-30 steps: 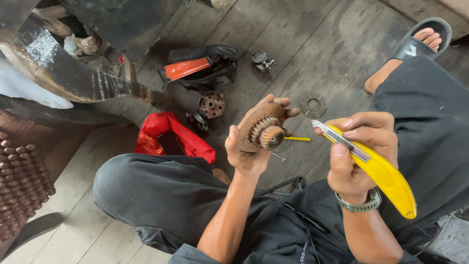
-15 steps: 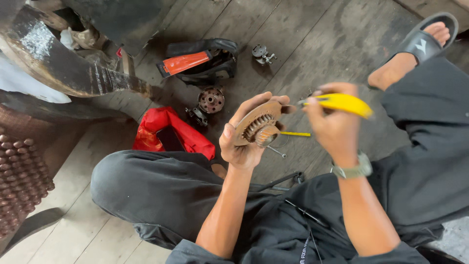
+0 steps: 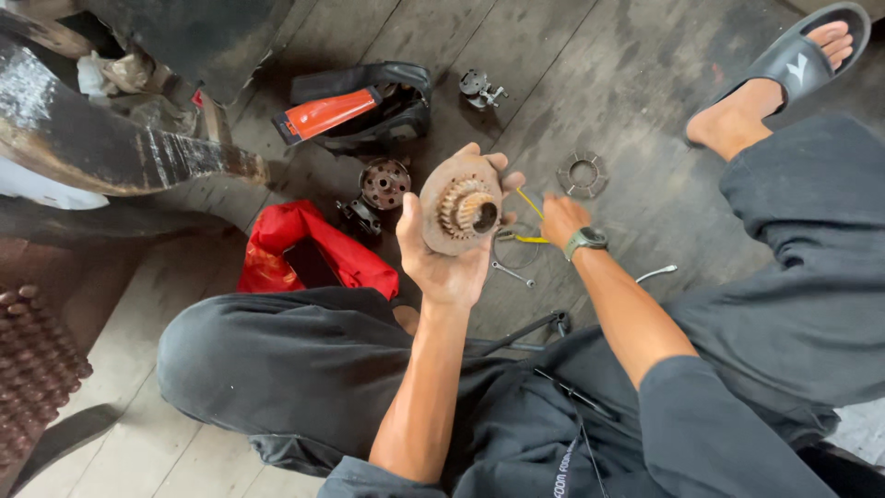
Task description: The person scrapes rust and debris from a clutch gear assembly using a utility knife and a wire brush. They then clean the interior of a clutch housing with the wire brush and handle various metal clutch plates.
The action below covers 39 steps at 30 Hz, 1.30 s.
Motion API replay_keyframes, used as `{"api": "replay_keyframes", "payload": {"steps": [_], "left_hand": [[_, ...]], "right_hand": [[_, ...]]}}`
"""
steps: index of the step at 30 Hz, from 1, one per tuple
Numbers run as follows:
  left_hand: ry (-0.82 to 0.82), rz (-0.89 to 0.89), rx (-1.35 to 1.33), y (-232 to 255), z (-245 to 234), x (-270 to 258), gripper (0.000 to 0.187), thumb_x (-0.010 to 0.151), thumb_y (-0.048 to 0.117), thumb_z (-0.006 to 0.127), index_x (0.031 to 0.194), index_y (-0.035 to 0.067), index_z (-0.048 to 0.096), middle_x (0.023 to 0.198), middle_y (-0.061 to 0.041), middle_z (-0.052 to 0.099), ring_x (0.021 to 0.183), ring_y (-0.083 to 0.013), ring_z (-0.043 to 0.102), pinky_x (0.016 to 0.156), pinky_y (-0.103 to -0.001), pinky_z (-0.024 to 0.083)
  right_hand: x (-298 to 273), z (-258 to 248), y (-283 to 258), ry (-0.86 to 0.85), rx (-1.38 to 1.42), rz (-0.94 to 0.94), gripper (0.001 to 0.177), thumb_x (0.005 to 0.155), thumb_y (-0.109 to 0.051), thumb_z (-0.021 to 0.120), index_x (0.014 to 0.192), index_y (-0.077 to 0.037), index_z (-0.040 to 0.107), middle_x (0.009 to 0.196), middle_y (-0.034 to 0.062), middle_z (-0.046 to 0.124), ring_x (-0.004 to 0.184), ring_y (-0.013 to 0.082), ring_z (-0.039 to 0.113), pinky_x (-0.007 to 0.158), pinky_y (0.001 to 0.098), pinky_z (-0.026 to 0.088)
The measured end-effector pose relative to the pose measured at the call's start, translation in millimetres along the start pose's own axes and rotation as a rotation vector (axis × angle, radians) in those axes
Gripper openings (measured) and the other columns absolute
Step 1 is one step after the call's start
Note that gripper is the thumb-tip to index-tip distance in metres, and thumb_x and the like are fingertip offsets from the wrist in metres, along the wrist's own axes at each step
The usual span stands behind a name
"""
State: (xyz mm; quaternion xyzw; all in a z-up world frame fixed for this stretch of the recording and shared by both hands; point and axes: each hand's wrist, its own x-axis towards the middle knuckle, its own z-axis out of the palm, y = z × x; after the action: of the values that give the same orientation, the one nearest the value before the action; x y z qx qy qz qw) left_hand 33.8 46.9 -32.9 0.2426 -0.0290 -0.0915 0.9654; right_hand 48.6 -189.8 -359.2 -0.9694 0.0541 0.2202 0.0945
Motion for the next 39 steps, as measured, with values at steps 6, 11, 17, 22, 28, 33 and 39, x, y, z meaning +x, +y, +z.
{"api": "replay_keyframes", "payload": {"steps": [6, 11, 17, 22, 28, 33, 39], "left_hand": [[0.025, 0.004, 0.054, 8, -8, -1, 0.086, 0.101, 0.063, 0.038, 0.148, -0.008, 0.048, 0.137, -0.031, 0.057, 0.124, -0.0458, 0.062, 0.084, -0.044, 0.064], [0.071, 0.017, -0.037, 9, -10, 1, 0.082, 0.103, 0.06, 0.039, 0.148, -0.007, 0.048, 0.137, -0.031, 0.059, 0.123, -0.0475, 0.062, 0.083, -0.046, 0.065], [0.035, 0.003, -0.061, 18, 1, 0, 0.081, 0.103, 0.06, 0.042, 0.148, -0.008, 0.048, 0.134, -0.028, 0.061, 0.121, -0.0435, 0.066, 0.081, -0.042, 0.066], [0.044, 0.042, -0.119, 11, -3, -2, 0.078, 0.103, 0.061, 0.041, 0.143, -0.004, 0.055, 0.131, -0.029, 0.063, 0.118, -0.0472, 0.066, 0.079, -0.049, 0.067], [-0.061, 0.065, 0.018, 19, 2, -3, 0.081, 0.104, 0.064, 0.04, 0.153, -0.002, 0.045, 0.141, -0.024, 0.059, 0.125, -0.0399, 0.064, 0.083, -0.041, 0.065], [-0.078, 0.094, 0.082, 29, 20, -4, 0.08, 0.106, 0.061, 0.036, 0.158, 0.0, 0.034, 0.134, -0.018, 0.06, 0.118, -0.0349, 0.068, 0.075, -0.036, 0.067], [-0.096, 0.075, 0.007, 33, 36, 3, 0.078, 0.108, 0.06, 0.035, 0.158, 0.0, 0.034, 0.13, -0.027, 0.06, 0.114, -0.0468, 0.067, 0.073, -0.052, 0.067]], "right_hand": [[0, 40, 10, -0.005, 0.066, 0.021, 0.049, 0.093, -0.022, 0.071, 0.128, 0.01, 0.056, 0.113, 0.0305, 0.071, 0.098, 0.047, 0.074, 0.082, 0.0544, 0.061], [-34, -5, -23, 0.04, 0.021, -0.032, 0.047, 0.092, -0.023, 0.07, 0.127, 0.006, 0.055, 0.114, 0.0266, 0.065, 0.1, 0.0482, 0.072, 0.086, 0.058, 0.06], [-28, 62, -13, 0.217, -0.251, -0.253, 0.024, 0.084, -0.018, 0.068, 0.101, -0.001, 0.066, 0.094, 0.014, 0.06, 0.089, 0.034, 0.069, 0.074, 0.0457, 0.059], [-33, 64, -21, 0.407, -0.291, -0.388, 0.018, 0.088, -0.014, 0.058, 0.093, -0.002, 0.071, 0.088, 0.0127, 0.061, 0.086, 0.0316, 0.066, 0.074, 0.0438, 0.058], [-67, -53, -65, 0.22, 0.281, -0.258, 0.028, 0.088, -0.026, 0.066, 0.104, -0.004, 0.058, 0.088, 0.0174, 0.068, 0.085, 0.043, 0.071, 0.073, 0.0504, 0.056], [-81, -136, -59, 0.258, 0.497, -0.297, 0.03, 0.09, -0.033, 0.07, 0.104, -0.009, 0.059, 0.083, 0.0219, 0.07, 0.089, 0.0482, 0.069, 0.073, 0.0569, 0.052], [-137, -292, -45, 0.46, 0.377, -0.514, 0.019, 0.099, -0.027, 0.063, 0.11, -0.012, 0.063, 0.084, 0.0152, 0.071, 0.081, 0.0389, 0.071, 0.07, 0.0482, 0.055]]}}
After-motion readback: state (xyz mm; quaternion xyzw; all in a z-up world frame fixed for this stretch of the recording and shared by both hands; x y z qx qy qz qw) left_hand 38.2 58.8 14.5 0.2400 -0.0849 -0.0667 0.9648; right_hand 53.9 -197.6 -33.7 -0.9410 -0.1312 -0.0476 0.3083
